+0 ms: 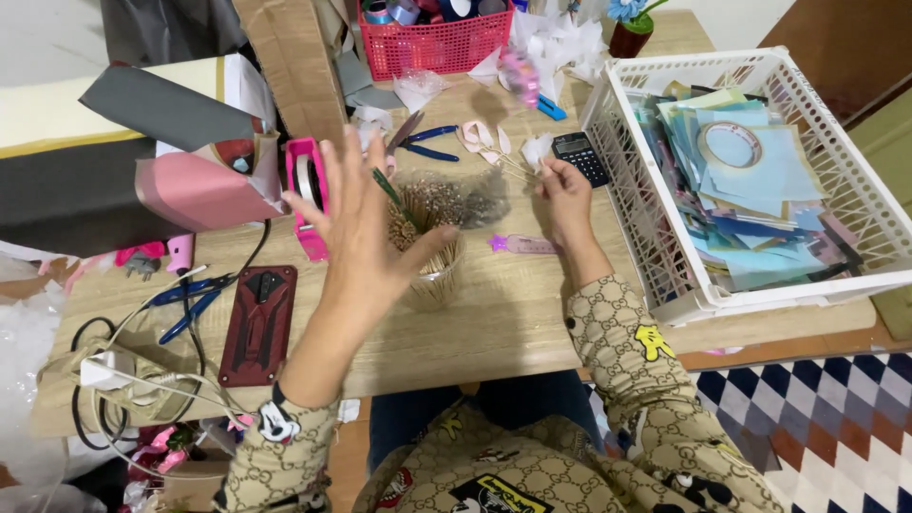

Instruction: The person arranges a bundle of wooden sticks inside a clear plastic cup. They add a silver tinsel decoration and a green stick to the cup, then adjust the items to fit together.

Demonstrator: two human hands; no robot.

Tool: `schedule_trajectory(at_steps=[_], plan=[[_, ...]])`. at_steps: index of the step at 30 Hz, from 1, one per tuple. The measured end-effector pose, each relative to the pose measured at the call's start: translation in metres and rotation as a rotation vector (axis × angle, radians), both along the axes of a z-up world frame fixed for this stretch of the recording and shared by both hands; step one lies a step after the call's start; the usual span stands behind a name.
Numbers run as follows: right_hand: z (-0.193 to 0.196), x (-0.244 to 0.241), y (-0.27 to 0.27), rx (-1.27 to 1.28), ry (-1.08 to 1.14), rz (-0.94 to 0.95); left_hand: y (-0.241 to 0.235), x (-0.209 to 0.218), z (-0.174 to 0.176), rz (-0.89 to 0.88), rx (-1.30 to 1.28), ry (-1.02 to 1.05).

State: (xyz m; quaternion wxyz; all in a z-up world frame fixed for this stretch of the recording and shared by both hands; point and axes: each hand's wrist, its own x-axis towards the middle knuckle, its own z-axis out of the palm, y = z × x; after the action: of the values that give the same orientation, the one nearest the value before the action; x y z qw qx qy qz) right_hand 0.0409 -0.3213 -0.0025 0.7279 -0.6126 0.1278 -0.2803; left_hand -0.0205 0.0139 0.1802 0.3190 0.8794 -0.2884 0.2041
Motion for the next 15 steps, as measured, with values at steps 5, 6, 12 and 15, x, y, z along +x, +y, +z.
schedule_trajectory(at_steps=[5,6,12,15], plan=[[0.048,-0.057,0.030,0.221,-0.086,0.118,-0.005,-0.026,-0.065,-0.017,-0.538,-0.452],[0.047,-0.068,0.035,0.195,-0.141,0.085,-0.007,-0.028,-0.089,-0.059,-0.595,-0.508],[0.047,-0.143,0.083,0.091,-0.074,0.019,-0.059,-0.083,-0.060,-0.407,-0.606,0.011],[0.017,-0.179,0.116,0.015,-0.157,0.059,-0.070,-0.096,-0.052,-0.443,-0.566,0.066]])
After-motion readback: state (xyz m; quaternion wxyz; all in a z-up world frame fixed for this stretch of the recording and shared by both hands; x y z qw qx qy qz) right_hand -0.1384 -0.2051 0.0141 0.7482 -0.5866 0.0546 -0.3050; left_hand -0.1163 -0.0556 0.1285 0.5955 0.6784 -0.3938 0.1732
